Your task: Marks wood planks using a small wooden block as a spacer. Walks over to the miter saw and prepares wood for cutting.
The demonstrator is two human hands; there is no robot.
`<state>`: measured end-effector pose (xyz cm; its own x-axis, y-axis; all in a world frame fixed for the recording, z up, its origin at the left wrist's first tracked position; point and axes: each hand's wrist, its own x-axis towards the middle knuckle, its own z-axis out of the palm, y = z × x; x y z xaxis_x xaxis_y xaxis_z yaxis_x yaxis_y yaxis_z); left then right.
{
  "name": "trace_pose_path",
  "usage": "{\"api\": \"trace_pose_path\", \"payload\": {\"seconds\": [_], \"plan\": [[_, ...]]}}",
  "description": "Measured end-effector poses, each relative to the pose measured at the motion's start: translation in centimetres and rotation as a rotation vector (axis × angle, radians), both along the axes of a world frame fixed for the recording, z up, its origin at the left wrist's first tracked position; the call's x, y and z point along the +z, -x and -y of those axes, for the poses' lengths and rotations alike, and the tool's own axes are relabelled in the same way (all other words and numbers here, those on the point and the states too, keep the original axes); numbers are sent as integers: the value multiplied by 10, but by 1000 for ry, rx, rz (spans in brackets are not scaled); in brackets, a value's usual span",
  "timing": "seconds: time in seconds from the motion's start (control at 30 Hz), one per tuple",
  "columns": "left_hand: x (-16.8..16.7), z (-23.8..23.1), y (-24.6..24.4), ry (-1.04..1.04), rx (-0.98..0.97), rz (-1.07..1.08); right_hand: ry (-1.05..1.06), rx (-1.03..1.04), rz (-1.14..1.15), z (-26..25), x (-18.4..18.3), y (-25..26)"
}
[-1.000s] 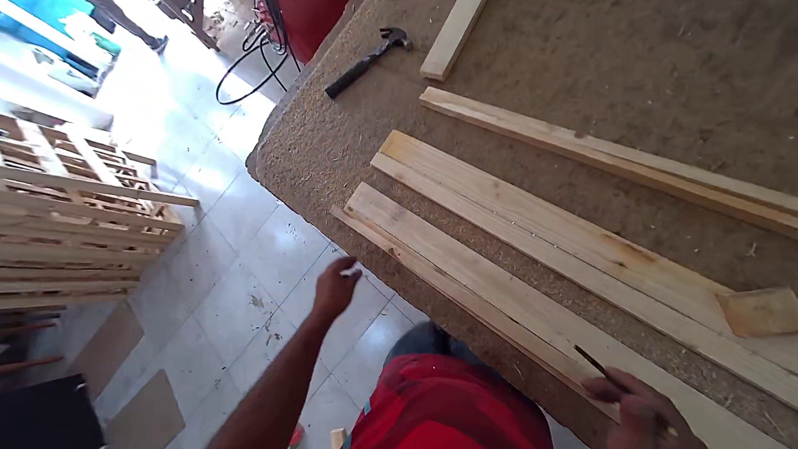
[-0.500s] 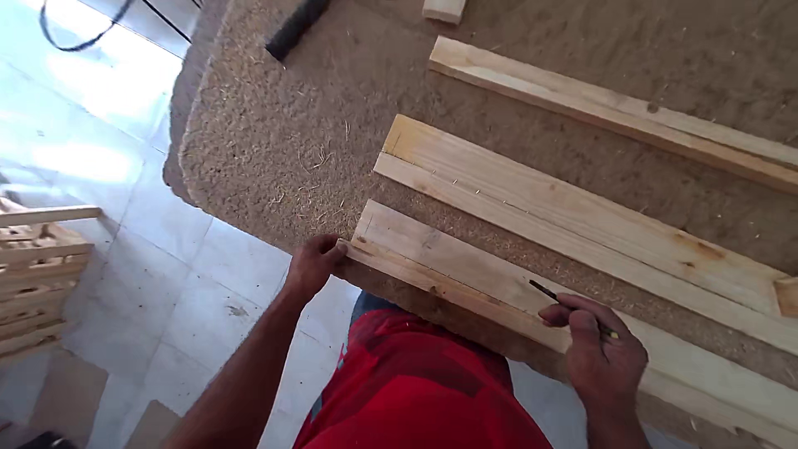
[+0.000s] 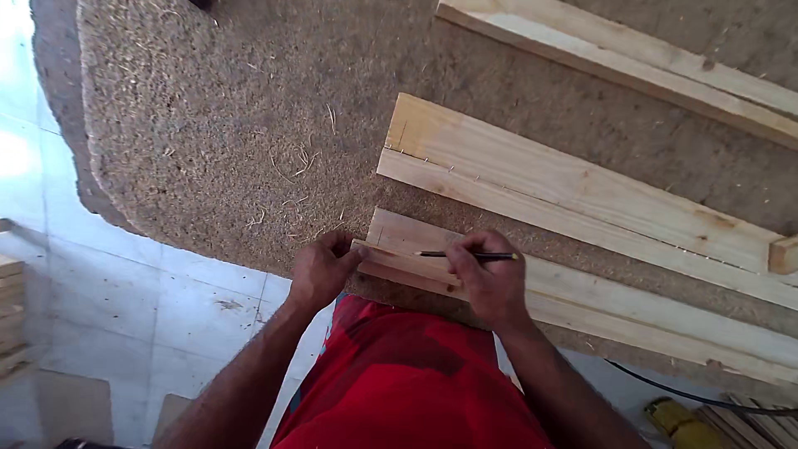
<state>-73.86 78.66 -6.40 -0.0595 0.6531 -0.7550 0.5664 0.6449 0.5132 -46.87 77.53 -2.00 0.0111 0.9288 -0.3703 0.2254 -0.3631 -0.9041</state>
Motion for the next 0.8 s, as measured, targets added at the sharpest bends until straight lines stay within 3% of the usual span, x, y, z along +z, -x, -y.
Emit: {"api": "trace_pose_path", "payload": {"seconds": [0.23,0.37,0.8], "plan": [[-2,-6,2,38,-43,-25,211,-45,-168,-11,-37,58],[-2,-5,1,26,-29,-7,224,-145,-105,-11,-47,64],[-5,-1,3,-4,-44,-1,209,-147,-51,-12,-52,68]]}}
